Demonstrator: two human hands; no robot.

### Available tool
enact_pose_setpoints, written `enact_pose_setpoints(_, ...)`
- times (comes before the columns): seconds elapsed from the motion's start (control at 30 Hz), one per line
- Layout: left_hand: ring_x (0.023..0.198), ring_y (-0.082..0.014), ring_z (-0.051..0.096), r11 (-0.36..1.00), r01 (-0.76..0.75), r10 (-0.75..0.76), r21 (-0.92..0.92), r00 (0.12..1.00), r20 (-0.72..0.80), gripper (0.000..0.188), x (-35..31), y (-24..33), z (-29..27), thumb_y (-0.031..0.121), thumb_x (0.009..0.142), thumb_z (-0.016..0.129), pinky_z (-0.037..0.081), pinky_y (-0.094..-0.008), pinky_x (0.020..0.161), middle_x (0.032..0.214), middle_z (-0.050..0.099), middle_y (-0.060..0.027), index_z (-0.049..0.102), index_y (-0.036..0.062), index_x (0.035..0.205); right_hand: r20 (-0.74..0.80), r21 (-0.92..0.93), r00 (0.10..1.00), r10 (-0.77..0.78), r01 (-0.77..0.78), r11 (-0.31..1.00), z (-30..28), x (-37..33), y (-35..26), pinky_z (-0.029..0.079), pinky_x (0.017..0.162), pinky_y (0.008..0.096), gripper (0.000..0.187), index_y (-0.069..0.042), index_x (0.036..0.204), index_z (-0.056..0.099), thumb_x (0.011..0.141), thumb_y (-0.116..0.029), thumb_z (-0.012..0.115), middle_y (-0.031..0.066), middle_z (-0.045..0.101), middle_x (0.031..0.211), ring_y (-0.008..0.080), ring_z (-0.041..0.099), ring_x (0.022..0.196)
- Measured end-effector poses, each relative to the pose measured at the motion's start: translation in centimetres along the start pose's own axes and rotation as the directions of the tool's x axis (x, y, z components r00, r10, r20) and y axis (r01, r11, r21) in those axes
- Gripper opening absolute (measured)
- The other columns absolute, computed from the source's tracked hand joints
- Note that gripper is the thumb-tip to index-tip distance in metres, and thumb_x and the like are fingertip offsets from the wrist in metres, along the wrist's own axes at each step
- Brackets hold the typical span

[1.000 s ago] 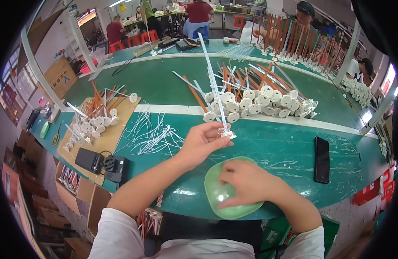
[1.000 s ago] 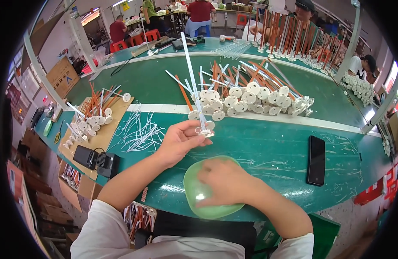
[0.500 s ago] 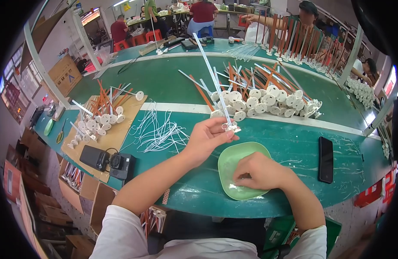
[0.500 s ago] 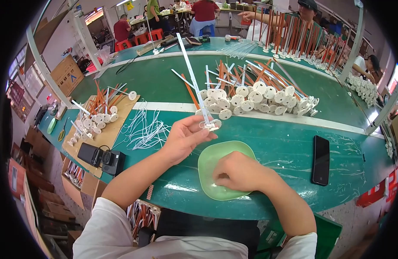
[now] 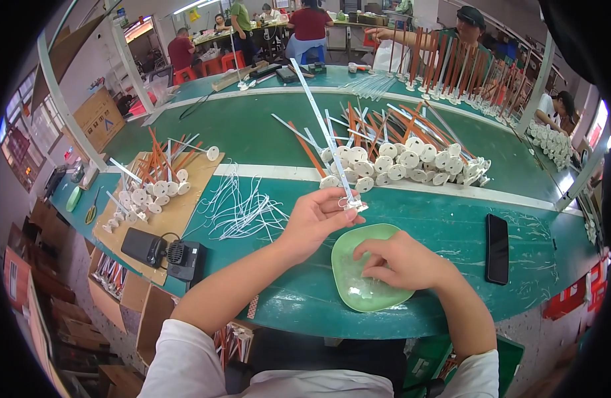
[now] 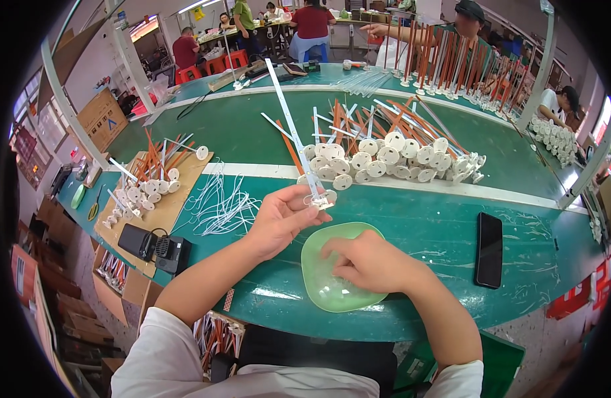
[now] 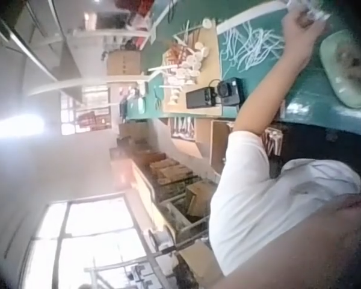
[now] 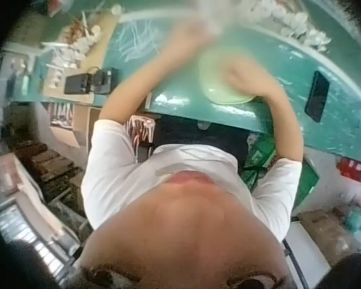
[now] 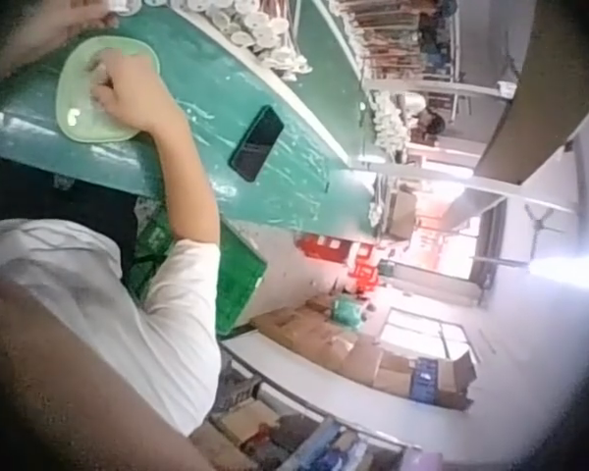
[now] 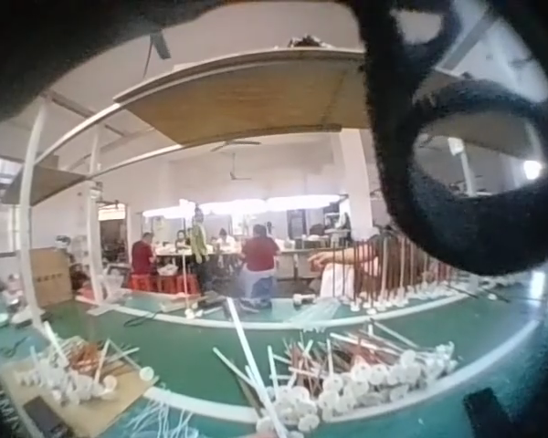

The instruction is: The recorder is manually assembling small white plastic components with wires and thin strips at a factory workstation.

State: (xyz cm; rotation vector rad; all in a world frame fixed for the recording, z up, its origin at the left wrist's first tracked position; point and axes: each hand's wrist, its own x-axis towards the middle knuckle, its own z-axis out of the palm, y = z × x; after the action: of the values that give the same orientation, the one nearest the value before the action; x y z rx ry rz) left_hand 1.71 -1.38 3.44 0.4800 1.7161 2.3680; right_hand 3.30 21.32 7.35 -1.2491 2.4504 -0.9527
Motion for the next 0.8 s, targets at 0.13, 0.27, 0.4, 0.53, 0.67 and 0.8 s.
enact_pose_setpoints(0.13,0.108,-0.0241,0.068,1.000,-0.003,0.003,-0.009,1.000,0.002,0.041,0.0,-0.3,0.0,0.005,0.097,0.064,0.053,-0.0357,0.094,0.128,0.065,-0.0165,0.053,0.0005,0.136,-0.005,0.017,1.000,-0.029,0.029,0.999,0.3,-0.1,1.2,0.056,0.068,0.0331,0.020,-0.006,0.102,0.074,0.082,-0.007,0.072,0.0112,0.072,0.083,0.0255,0.071,0.074)
enact_pose_setpoints(0.27,0.109,-0.0247,0.067,1.000,0.001,-0.001,-0.018,1.000,0.000,0.045,0.0,0.1,0.2,0.006,0.095,0.066,0.054,-0.0355,0.094,0.128,0.065,-0.0159,0.052,0.0012,0.137,-0.221,-0.015,0.971,-0.085,0.084,0.996,0.5,0.1,1.2,0.056,0.067,0.0325,0.023,-0.006,0.105,0.072,0.082,-0.006,0.073,0.0106,0.074,0.083,0.0227,0.072,0.072)
enact_pose_setpoints(0.4,0.111,-0.0257,0.067,0.999,0.010,-0.010,-0.040,1.000,0.012,0.048,-0.1,0.3,0.0,0.006,0.093,0.069,0.053,-0.0352,0.093,0.129,0.065,-0.0146,0.052,0.0024,0.137,-0.235,0.167,0.970,0.062,-0.023,0.986,0.4,0.2,0.1,0.057,0.065,0.0315,0.013,-0.004,0.096,0.074,0.083,-0.005,0.073,0.0095,0.075,0.081,0.0204,0.072,0.069)
enact_pose_setpoints(0.53,0.115,-0.0257,0.065,0.999,-0.006,0.009,-0.052,0.998,0.057,0.048,-0.2,0.2,-0.1,0.005,0.092,0.070,0.053,-0.0349,0.093,0.133,0.063,-0.0148,0.053,0.0028,0.136,-0.255,0.146,0.965,0.068,-0.031,0.989,0.4,0.1,-0.1,0.055,0.062,0.0283,0.005,-0.002,0.085,0.075,0.082,-0.005,0.074,0.0096,0.073,0.076,0.0184,0.069,0.064)
enact_pose_setpoints(0.67,0.118,-0.0258,0.063,0.999,-0.005,0.009,-0.053,0.998,0.067,0.048,-0.1,0.0,0.1,0.003,0.091,0.071,0.052,-0.0367,0.097,0.135,0.061,-0.0147,0.053,0.0029,0.135,-0.552,0.241,0.831,0.065,0.084,0.967,1.0,0.4,-0.4,0.054,0.063,0.0267,0.004,0.000,0.081,0.075,0.079,-0.002,0.077,0.0105,0.074,0.078,0.0152,0.070,0.067)
enact_pose_setpoints(0.8,0.121,-0.0268,0.061,0.991,-0.062,0.076,-0.120,0.991,0.113,0.045,-0.6,-0.6,0.7,-0.004,0.086,0.072,0.048,-0.0416,0.106,0.135,0.059,-0.0182,0.056,0.0033,0.127,-0.699,0.082,0.714,-0.046,0.144,0.986,2.0,0.7,-0.7,0.053,0.061,0.0270,0.003,0.000,0.081,0.074,0.078,0.001,0.076,0.0113,0.073,0.076,0.0169,0.069,0.066)
